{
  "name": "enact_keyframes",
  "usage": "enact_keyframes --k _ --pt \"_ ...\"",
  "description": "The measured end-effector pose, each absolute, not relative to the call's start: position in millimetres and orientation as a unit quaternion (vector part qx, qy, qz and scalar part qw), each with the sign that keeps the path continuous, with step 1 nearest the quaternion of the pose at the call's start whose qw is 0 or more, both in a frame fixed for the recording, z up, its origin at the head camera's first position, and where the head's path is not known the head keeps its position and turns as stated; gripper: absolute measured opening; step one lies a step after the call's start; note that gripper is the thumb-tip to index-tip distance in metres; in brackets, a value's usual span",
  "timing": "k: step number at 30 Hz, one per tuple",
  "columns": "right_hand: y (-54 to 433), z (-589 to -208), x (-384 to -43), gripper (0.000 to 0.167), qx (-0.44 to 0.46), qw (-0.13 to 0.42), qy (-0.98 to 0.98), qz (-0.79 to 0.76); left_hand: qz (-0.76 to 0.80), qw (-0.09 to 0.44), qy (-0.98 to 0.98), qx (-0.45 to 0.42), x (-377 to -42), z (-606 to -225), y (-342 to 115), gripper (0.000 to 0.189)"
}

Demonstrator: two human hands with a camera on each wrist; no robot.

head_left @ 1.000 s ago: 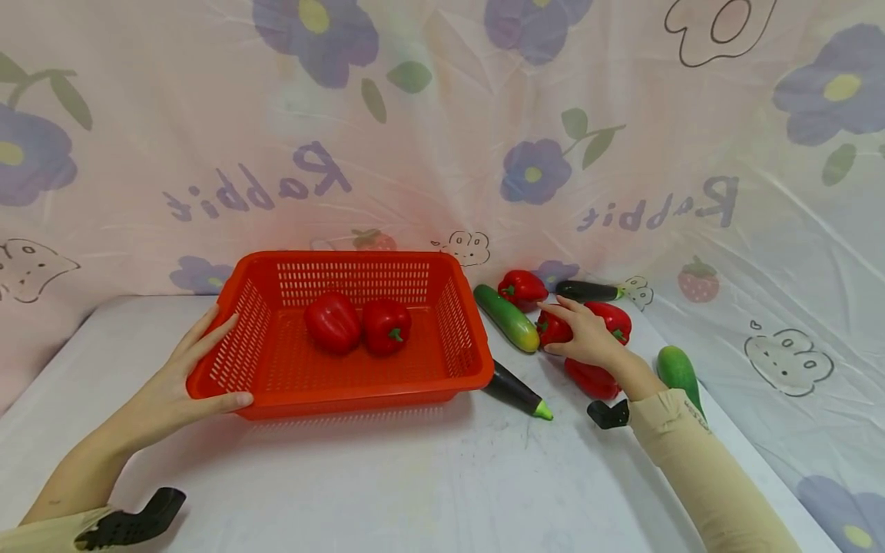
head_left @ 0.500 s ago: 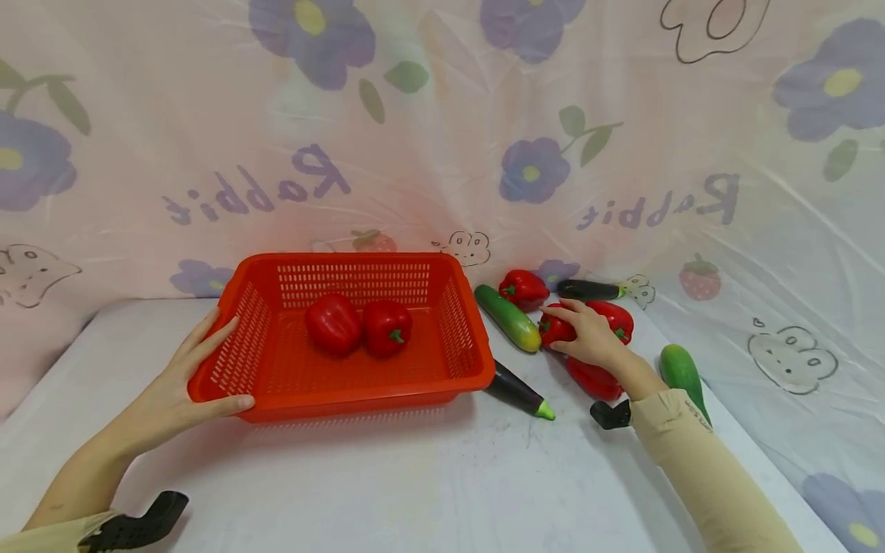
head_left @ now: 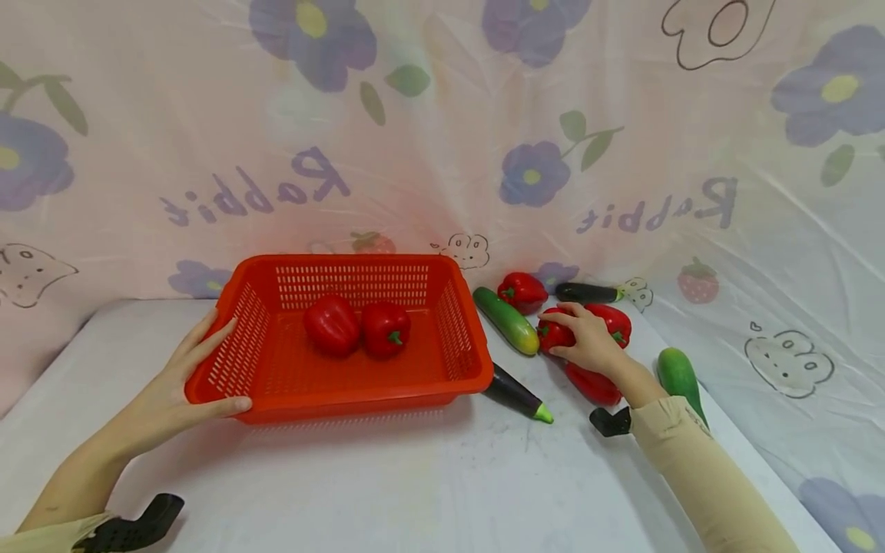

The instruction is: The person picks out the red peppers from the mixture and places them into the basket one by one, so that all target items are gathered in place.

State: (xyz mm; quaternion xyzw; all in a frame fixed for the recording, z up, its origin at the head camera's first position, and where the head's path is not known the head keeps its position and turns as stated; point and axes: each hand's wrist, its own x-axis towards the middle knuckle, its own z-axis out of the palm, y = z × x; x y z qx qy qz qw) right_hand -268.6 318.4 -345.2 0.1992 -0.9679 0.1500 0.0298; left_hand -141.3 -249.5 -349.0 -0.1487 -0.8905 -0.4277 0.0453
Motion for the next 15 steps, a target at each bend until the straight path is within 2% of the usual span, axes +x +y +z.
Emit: enact_keyframes --k 15 --pt "311 -333 -262 0.062 0.214 0.068 -0.957 0.184 -0.429 0.049 -0.890 -0.148 -140 -351 -248 0.101"
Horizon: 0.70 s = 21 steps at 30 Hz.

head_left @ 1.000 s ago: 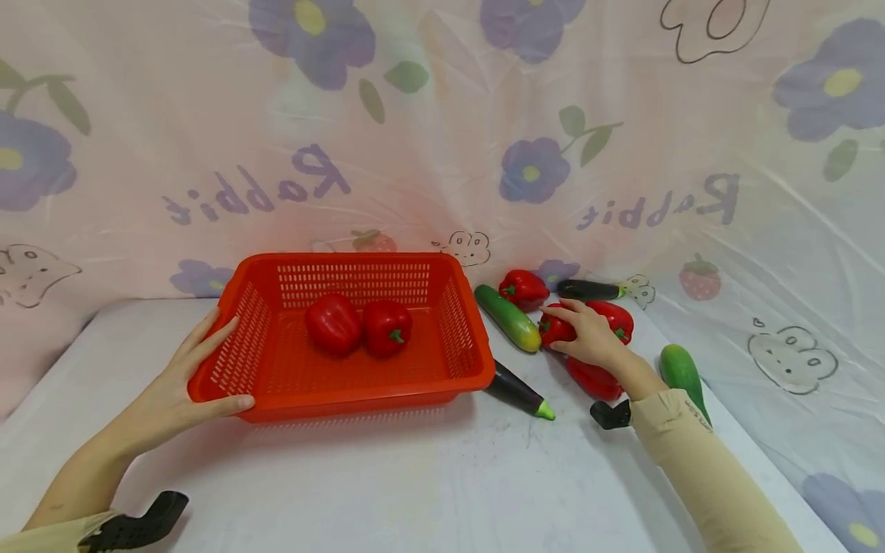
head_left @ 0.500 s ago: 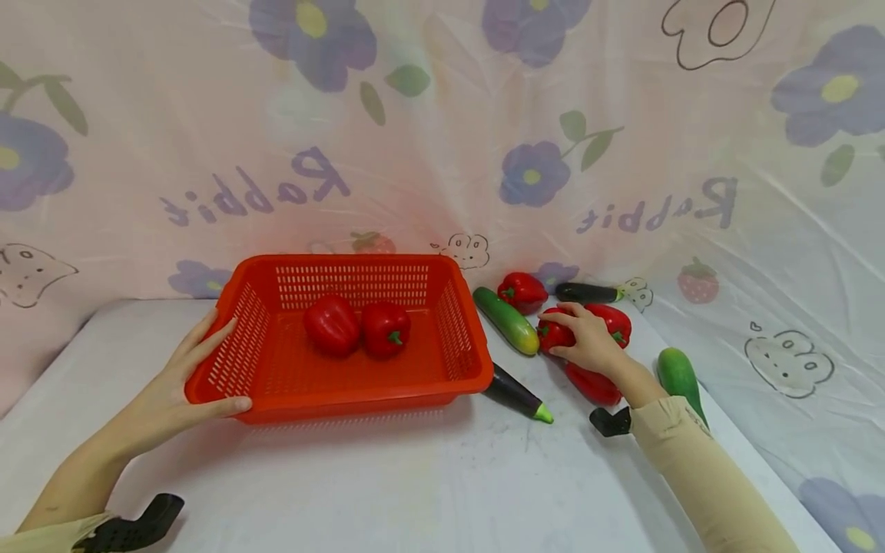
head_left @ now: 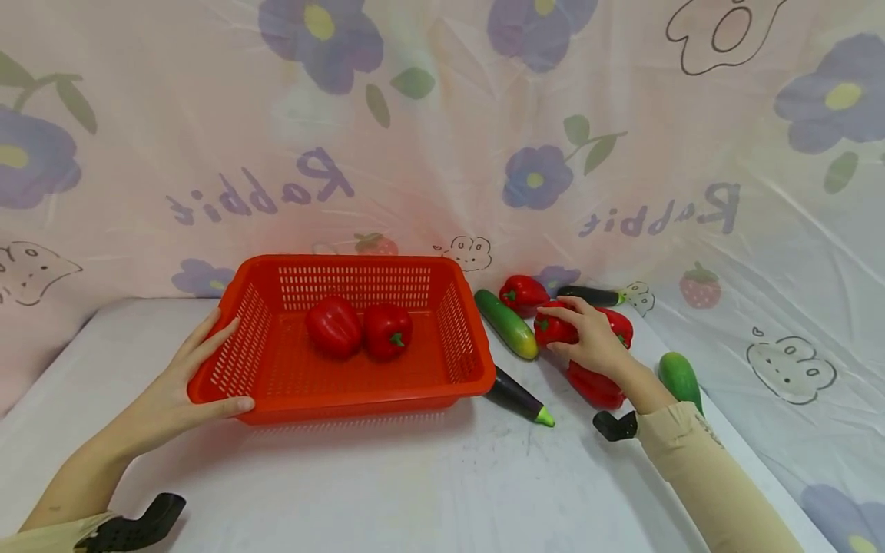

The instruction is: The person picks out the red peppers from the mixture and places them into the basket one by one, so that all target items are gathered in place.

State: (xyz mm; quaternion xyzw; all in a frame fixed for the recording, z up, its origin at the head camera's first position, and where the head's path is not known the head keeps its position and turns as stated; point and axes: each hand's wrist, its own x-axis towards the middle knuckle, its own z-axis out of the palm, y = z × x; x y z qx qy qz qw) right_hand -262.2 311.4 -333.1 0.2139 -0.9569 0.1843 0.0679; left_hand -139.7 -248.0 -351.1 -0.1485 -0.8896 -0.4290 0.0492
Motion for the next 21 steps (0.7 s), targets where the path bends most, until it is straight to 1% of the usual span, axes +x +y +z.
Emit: enact_keyframes --k 11,21 --pt "295 -319 -265 0.058 0.245 0.099 -0.937 0.226 -0.429 0.051 -0.890 -0.148 -140 -349 -249 0.101" --pt "278 -308 -268 0.059 0.258 0.115 -0.927 0.248 -0.434 0.054 -0.886 -0.153 -139 -351 -248 0.101"
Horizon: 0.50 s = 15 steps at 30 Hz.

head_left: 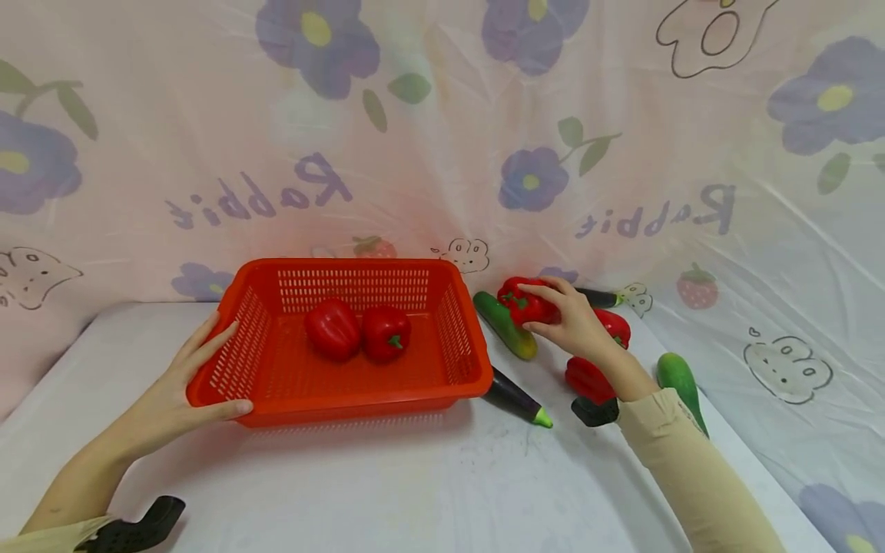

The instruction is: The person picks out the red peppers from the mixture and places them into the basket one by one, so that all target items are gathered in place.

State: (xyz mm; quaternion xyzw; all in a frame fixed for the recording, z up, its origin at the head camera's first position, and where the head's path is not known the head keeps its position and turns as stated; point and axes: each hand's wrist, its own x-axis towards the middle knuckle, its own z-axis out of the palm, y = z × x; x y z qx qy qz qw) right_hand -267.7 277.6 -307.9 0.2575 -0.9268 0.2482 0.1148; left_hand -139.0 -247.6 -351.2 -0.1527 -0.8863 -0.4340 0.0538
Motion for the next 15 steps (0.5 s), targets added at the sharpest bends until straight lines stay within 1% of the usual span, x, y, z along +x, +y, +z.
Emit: enact_keyframes --k 8,15 --pt "265 -303 -270 0.059 0.265 0.119 -0.921 0.260 -0.434 0.054 -0.887 -0.151 -138 -352 -250 0.100" --pt "260 -297 -271 0.060 0.272 0.144 -0.912 0.273 -0.437 0.051 -0.885 -0.154 -140 -351 -248 0.100"
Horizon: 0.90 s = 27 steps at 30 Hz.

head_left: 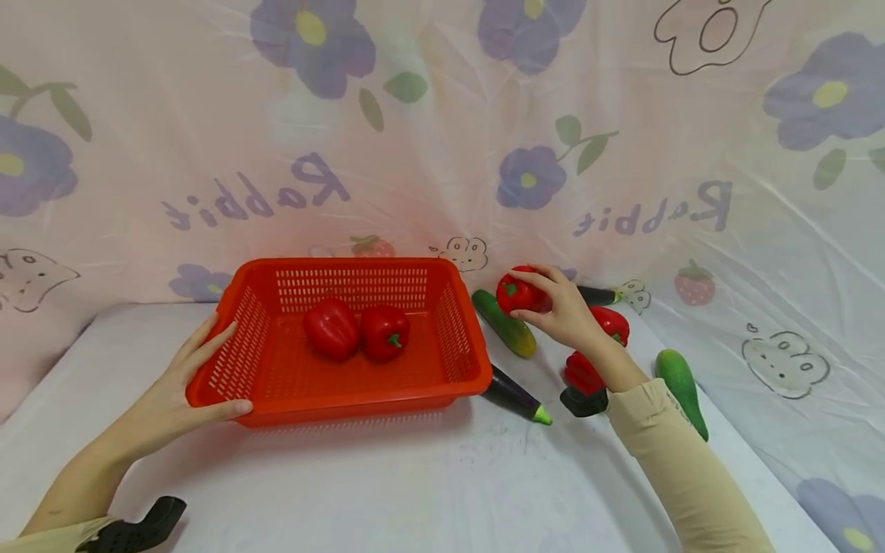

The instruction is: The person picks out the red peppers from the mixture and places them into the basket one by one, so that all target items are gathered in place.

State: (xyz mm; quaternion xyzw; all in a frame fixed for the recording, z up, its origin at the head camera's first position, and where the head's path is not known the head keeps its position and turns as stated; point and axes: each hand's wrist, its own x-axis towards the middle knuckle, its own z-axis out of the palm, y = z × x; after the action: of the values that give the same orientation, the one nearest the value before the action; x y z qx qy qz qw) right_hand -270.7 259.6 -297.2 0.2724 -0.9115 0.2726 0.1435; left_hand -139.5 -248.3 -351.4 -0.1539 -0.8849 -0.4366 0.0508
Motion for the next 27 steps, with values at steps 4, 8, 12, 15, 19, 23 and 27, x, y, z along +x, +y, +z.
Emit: enact_keyframes --k 4,8,12,15,19,23,27 --pt "255 -296 -271 0.060 0.279 0.152 -0.905 0.282 -0.438 0.049 -0.885 -0.152 -140 -351 -247 0.100" --pt "249 -295 -271 0.060 0.282 0.166 -0.898 0.296 -0.437 0.050 -0.885 -0.151 -140 -352 -246 0.100" --pt "240 -292 -273 0.060 0.281 0.174 -0.893 0.306 -0.434 0.048 -0.888 -0.147 -140 -352 -248 0.100" --pt "234 -291 -273 0.060 0.286 0.176 -0.890 0.309 -0.434 0.047 -0.888 -0.144 -138 -351 -249 0.100" --pt "229 -290 -273 0.059 0.290 0.186 -0.885 0.312 -0.435 0.048 -0.888 -0.144 -138 -351 -249 0.100" --pt "225 -291 -274 0.058 0.298 0.195 -0.878 0.319 -0.433 0.048 -0.888 -0.145 -139 -351 -247 0.100" --pt "219 -291 -276 0.059 0.308 0.203 -0.873 0.320 -0.433 0.050 -0.889 -0.144 -138 -351 -247 0.099"
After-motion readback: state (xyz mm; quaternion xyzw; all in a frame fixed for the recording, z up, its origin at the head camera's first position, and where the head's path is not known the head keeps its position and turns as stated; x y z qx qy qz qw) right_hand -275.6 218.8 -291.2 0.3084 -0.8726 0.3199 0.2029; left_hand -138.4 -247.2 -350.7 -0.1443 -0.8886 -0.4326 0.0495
